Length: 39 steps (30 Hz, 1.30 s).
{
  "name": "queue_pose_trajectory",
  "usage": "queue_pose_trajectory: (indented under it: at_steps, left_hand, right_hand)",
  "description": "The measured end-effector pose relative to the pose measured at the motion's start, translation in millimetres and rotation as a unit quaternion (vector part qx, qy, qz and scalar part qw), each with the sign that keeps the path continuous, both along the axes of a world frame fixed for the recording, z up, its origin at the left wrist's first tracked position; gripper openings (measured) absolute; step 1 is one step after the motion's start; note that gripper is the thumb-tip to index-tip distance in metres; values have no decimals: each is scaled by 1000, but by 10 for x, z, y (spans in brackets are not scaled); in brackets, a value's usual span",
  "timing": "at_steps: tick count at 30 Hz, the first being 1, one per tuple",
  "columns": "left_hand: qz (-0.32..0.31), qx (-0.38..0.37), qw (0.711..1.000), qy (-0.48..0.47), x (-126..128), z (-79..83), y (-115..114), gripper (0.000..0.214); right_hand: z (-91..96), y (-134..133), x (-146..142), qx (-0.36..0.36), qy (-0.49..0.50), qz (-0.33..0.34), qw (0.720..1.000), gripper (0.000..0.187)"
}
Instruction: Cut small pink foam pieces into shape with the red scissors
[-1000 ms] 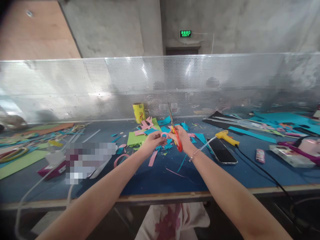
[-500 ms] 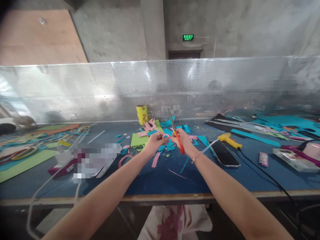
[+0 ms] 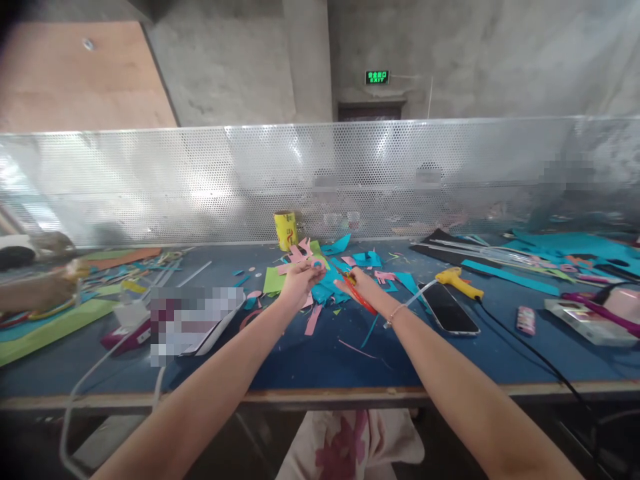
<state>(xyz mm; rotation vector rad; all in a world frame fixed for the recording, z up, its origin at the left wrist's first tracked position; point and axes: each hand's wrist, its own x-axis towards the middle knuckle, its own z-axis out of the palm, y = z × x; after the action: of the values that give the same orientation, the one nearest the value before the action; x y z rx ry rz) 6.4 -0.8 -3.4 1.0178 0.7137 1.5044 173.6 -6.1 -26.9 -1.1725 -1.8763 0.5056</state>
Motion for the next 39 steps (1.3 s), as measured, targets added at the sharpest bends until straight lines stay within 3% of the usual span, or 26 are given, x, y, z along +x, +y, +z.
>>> queue_pose_trajectory:
  at_steps: [11, 24, 39]
  left_hand:
    - [50, 71, 996, 25, 5, 0, 38, 29]
    - [-6, 73, 996, 56, 18, 44, -64, 31]
    - [-21, 64, 997, 37, 2, 72, -55, 27]
  right_hand:
    - [230, -216, -26, -138, -28, 15, 990, 34]
    - [276, -334, -88, -149, 14, 39, 988, 30]
    - [343, -399, -73, -167, 13, 83, 982, 35]
